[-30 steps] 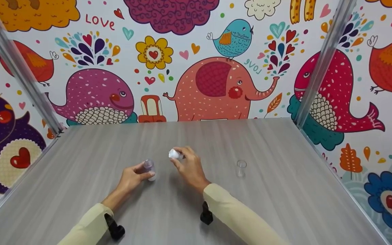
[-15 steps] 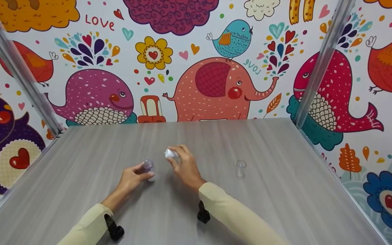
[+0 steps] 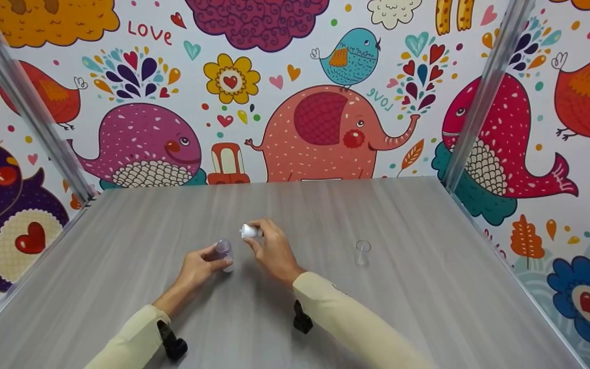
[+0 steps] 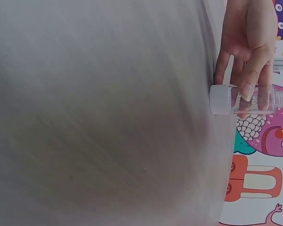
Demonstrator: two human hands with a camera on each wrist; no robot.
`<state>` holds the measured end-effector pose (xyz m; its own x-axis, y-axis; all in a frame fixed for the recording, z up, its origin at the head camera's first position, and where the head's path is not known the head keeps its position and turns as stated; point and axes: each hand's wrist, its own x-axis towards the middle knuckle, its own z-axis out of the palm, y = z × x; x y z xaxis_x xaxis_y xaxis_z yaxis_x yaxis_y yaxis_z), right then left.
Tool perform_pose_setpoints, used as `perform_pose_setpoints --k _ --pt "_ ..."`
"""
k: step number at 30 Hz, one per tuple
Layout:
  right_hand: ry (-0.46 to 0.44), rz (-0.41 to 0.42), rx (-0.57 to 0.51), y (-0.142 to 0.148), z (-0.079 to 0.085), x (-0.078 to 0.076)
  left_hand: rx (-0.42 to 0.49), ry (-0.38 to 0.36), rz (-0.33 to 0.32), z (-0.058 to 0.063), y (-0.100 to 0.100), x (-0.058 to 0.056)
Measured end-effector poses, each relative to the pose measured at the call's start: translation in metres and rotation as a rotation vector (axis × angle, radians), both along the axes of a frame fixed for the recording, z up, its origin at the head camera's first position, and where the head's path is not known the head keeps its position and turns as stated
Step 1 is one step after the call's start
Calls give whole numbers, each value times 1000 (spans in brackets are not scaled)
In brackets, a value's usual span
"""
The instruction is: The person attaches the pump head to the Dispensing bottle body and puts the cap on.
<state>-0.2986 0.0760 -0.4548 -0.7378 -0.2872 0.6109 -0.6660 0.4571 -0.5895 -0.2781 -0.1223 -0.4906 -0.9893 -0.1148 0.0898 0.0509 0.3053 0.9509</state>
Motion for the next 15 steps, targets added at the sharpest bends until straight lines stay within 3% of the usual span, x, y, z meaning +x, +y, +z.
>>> perform_pose_setpoints --k 15 --pt "-20 49 15 -8 3 1 -19 -9 -11 1 -2 0"
